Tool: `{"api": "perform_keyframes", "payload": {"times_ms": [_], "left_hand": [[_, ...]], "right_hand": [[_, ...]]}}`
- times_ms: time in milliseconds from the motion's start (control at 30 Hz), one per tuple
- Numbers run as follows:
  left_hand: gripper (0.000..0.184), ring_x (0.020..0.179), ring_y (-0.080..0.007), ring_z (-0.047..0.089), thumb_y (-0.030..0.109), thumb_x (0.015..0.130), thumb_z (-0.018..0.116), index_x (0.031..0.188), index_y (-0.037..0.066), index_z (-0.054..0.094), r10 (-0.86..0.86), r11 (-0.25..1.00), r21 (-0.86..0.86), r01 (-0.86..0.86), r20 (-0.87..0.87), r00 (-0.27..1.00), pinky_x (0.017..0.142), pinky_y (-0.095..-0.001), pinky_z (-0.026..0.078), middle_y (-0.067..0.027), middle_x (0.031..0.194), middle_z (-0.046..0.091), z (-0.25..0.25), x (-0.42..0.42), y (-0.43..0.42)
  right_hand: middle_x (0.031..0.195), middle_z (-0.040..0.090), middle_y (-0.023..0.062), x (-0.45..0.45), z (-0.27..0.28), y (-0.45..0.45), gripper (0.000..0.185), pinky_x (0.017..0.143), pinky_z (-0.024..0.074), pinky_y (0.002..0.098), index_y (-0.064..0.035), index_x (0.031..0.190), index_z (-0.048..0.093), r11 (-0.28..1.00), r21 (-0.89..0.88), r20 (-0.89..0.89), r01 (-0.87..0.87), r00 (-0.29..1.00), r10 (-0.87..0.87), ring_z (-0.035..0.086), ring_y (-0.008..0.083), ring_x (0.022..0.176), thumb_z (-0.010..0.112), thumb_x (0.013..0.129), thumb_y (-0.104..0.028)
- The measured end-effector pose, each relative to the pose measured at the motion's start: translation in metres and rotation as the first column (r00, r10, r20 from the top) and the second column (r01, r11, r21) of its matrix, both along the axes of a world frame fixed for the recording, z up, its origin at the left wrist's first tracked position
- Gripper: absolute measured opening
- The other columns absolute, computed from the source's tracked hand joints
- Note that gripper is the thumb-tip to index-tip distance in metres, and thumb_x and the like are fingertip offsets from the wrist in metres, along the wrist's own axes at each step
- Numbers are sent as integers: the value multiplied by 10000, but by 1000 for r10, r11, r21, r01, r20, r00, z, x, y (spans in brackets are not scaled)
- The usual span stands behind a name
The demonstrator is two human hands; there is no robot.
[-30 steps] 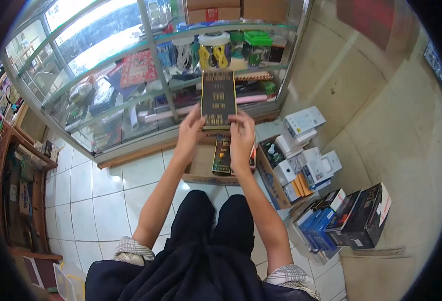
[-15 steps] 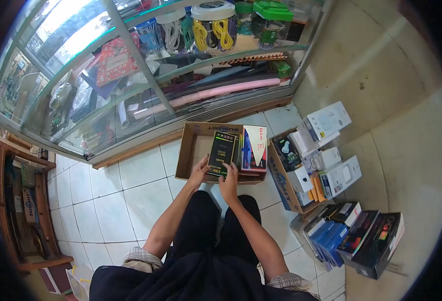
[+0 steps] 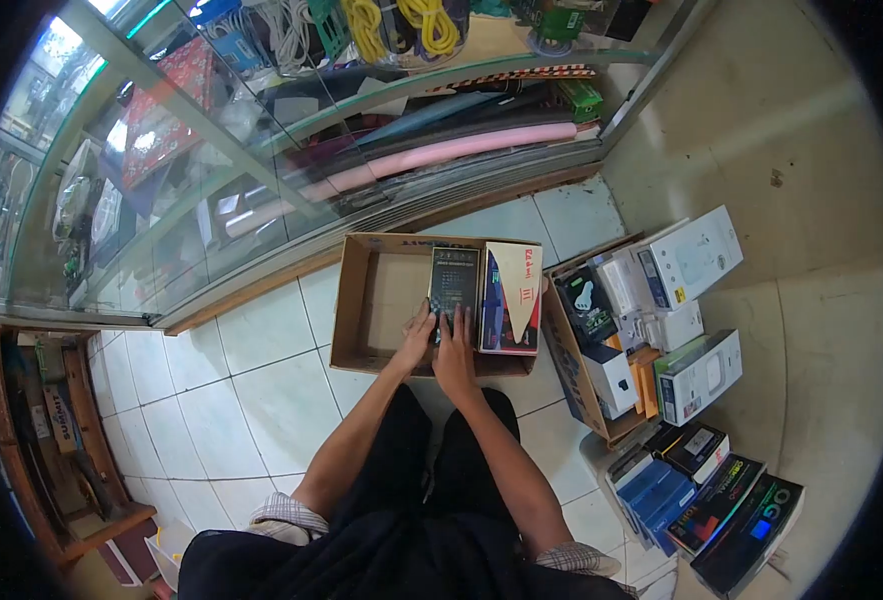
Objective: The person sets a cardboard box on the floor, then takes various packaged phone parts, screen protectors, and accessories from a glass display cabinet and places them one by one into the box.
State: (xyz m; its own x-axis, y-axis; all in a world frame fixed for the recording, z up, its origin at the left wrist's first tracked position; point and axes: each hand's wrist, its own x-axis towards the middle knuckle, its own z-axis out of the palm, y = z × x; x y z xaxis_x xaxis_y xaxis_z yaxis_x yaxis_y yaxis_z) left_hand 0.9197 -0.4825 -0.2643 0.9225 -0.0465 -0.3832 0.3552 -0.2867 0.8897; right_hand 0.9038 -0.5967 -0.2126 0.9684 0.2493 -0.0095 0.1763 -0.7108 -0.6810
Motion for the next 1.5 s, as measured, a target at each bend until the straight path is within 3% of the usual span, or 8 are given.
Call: {"api": "perform_keyframes", "payload": {"times_ms": [267,533,867,1033,1167,1233,1333,1500], "left_hand": [[606,1329,-318,71,381,929,299,1374,4,132,32,998,51,-41,163,986,1065,-353,37,-160,1437,134,59,14,-10],[657,1327,-300,131,389,885,399,1373,13,170,33,986,-105,132,885,464,1063,-375,101,-150,1432,161,383,106,-13],[525,1225,-295,336,274,882,440,1292,-21,298,149,967,-132,220,987,-61,1020,-356,230,-180,1298,372,643,189,-24],[466,1132,-342,408,97,840,442,1268,-34,316,24,994,-24,-110,1000,-1,971,-379,307,-190,1193,453,691,270,-18],[465,1136,-345,410,68,811,453,1256,-7,345,-167,924,201,-325,977,129,959,-395,330,-192,1201,451,697,346,-12],[432,1124,-320,425,85,785,489,1204,15,413,-400,516,531,-673,843,358,913,-424,379,-173,1187,466,698,366,-11],[508,1177,-311,374,130,787,544,1251,21,368,-447,483,751,-450,653,611,932,-435,369,-148,1255,421,710,377,-3],[468,1178,-312,371,180,815,480,1255,49,390,-493,388,787,-479,616,614,895,-452,394,-123,1242,440,712,401,2]], "right_hand": [[1345,213,288,15,26,6,521,1033,226,459,58,1241,366,1000,-16,47,-7,999,8,203,438,1258,523,744,34],[1276,386,176,115,339,-4,414,971,306,401,-27,1188,480,931,359,606,-67,775,-178,374,346,1178,456,784,58],[1160,455,178,219,608,-3,352,895,378,389,14,1124,511,902,390,908,-188,238,-343,473,338,1052,464,777,47],[1143,456,202,318,646,-2,341,899,377,393,37,1116,504,912,366,916,-186,242,-319,461,343,1064,492,776,5],[1252,385,216,421,644,-5,467,962,319,425,3,1220,423,999,-39,793,23,609,17,371,377,1159,527,795,-160],[1358,284,163,454,643,1,590,1013,250,460,-48,1316,302,947,-298,648,116,753,112,257,382,1247,519,808,-257],[1446,135,73,442,663,8,672,1054,152,493,-117,1383,160,883,-453,498,121,856,138,102,377,1312,488,826,-302],[1443,156,70,471,663,7,629,1053,134,492,-155,1383,187,897,-424,441,123,894,85,90,373,1314,403,845,-399]]}}
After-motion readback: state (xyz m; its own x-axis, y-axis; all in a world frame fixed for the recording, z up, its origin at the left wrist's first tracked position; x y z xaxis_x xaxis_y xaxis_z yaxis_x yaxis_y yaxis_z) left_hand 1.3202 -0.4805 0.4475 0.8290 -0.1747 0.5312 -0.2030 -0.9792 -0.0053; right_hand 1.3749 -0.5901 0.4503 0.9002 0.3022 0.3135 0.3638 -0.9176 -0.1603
